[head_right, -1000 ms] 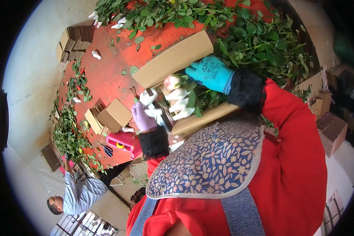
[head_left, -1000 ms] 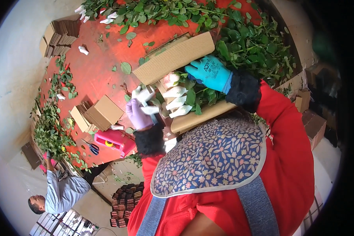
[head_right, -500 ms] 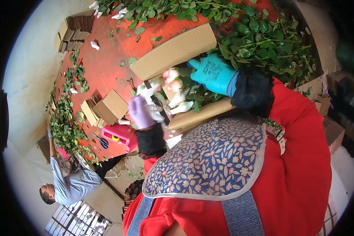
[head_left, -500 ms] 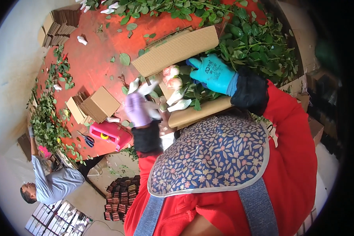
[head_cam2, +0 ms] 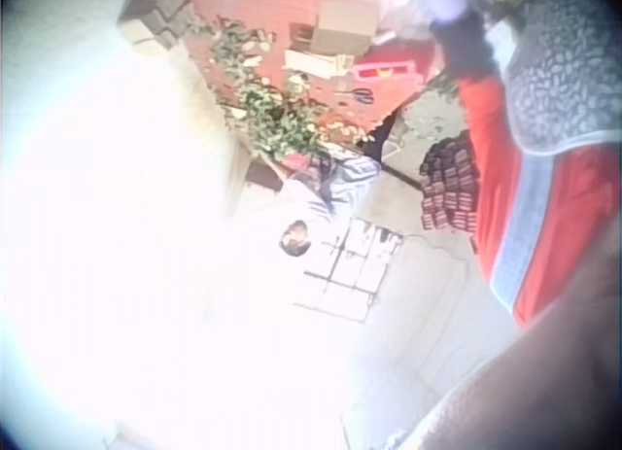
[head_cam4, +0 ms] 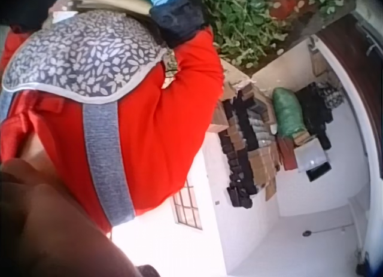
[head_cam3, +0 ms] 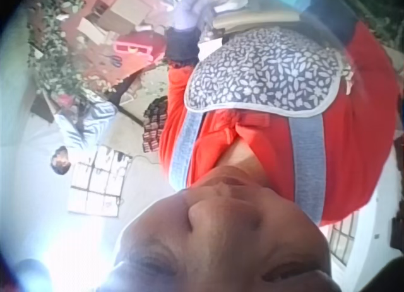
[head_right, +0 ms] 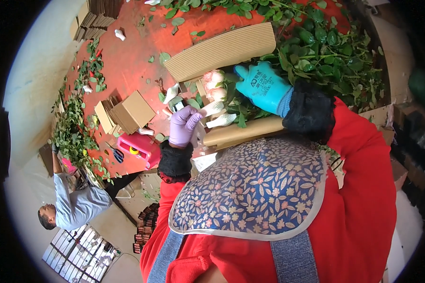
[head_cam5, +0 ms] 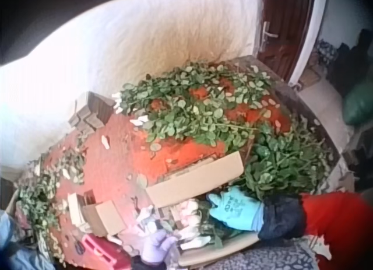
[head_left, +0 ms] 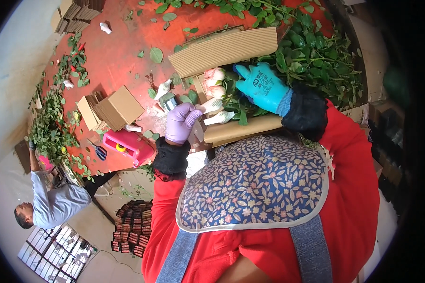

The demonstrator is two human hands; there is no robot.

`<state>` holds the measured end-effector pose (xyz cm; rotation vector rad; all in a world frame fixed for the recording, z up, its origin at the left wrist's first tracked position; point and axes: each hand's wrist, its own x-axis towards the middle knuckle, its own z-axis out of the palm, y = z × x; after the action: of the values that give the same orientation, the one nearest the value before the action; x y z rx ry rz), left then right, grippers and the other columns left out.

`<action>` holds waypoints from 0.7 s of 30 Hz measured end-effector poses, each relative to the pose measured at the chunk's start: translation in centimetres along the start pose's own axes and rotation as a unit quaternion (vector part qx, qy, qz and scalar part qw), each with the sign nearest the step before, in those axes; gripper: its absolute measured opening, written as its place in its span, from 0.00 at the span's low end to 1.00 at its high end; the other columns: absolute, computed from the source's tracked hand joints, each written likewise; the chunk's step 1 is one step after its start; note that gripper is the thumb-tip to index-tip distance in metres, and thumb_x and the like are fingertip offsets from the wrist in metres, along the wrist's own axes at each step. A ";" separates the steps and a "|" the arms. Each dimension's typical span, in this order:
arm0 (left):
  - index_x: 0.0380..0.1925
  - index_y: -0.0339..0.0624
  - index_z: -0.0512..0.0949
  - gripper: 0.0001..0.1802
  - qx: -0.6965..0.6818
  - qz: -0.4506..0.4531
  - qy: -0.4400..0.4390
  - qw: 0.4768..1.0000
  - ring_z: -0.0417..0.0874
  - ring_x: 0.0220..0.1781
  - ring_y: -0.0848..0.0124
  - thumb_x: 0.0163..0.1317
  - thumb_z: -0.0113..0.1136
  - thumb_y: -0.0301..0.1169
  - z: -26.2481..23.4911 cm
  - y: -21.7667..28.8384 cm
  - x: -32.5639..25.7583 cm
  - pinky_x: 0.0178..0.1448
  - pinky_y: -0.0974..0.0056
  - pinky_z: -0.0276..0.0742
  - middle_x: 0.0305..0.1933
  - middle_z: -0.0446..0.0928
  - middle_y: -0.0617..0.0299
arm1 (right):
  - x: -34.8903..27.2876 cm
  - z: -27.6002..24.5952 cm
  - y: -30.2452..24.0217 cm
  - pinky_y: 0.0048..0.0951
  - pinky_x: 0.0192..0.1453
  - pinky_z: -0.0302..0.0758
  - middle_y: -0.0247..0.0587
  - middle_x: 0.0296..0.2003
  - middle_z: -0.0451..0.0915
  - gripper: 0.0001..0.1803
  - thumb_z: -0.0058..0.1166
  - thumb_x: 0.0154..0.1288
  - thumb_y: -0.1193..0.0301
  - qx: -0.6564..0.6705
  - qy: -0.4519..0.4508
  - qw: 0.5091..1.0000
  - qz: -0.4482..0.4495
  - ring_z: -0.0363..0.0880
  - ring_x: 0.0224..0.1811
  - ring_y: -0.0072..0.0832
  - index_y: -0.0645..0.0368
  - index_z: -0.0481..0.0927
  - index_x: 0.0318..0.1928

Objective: The person places pink roses into cardboard boxes, adds green foliage, and seals the boxes with tape and a hand stapler before sorting plant material.

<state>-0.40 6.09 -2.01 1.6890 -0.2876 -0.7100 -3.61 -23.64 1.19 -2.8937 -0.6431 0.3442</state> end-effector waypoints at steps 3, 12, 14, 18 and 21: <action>0.30 0.36 0.78 0.10 0.032 -0.010 -0.018 0.999 0.79 0.37 0.75 0.67 0.62 0.31 0.7 0.0 -0.4 0.44 0.69 0.74 0.32 0.81 0.62 | -0.1 0.4 0.3 0.47 0.47 0.72 0.52 0.56 0.73 0.12 0.59 0.51 0.72 0.010 0.041 0.999 -0.012 0.77 0.44 0.44 0.56 0.78 0.39; 0.31 0.40 0.79 0.06 -0.009 -0.090 0.080 0.993 0.74 0.34 0.80 0.67 0.61 0.29 -6.9 -4.2 -9.3 0.42 0.70 0.70 0.30 0.77 0.71 | 0.4 -0.8 0.2 0.46 0.45 0.72 0.51 0.56 0.73 0.14 0.62 0.46 0.73 0.024 -0.035 0.999 -0.011 0.77 0.43 0.44 0.55 0.77 0.37; 0.31 0.37 0.80 0.05 -0.050 -0.150 0.056 0.986 0.74 0.34 0.80 0.66 0.61 0.25 -7.1 -5.8 -13.4 0.41 0.69 0.71 0.30 0.77 0.72 | 0.2 -0.7 0.5 0.45 0.46 0.71 0.51 0.56 0.73 0.15 0.62 0.46 0.73 0.070 -0.032 0.997 0.001 0.77 0.43 0.44 0.55 0.76 0.37; 0.31 0.37 0.82 0.12 0.394 -0.337 -0.027 0.855 0.80 0.29 0.61 0.66 0.61 0.35 -7.1 -9.6 -20.9 0.38 0.58 0.76 0.27 0.81 0.58 | -0.6 -1.8 0.4 0.44 0.43 0.75 0.48 0.51 0.76 0.08 0.59 0.56 0.71 0.045 0.124 0.990 -0.038 0.79 0.40 0.44 0.56 0.77 0.37; 0.40 0.41 0.84 0.19 0.450 -0.408 -0.095 0.788 0.84 0.42 0.52 0.60 0.63 0.45 -8.2 -16.2 -26.2 0.45 0.54 0.79 0.40 0.84 0.51 | -1.7 -4.8 0.7 0.45 0.47 0.76 0.49 0.58 0.74 0.21 0.62 0.60 0.68 0.139 0.055 0.988 -0.035 0.79 0.43 0.46 0.51 0.78 0.54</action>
<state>-19.05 31.06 -8.81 2.7071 0.0144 -1.5629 -3.61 -25.50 6.02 -2.5978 -0.6211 0.2421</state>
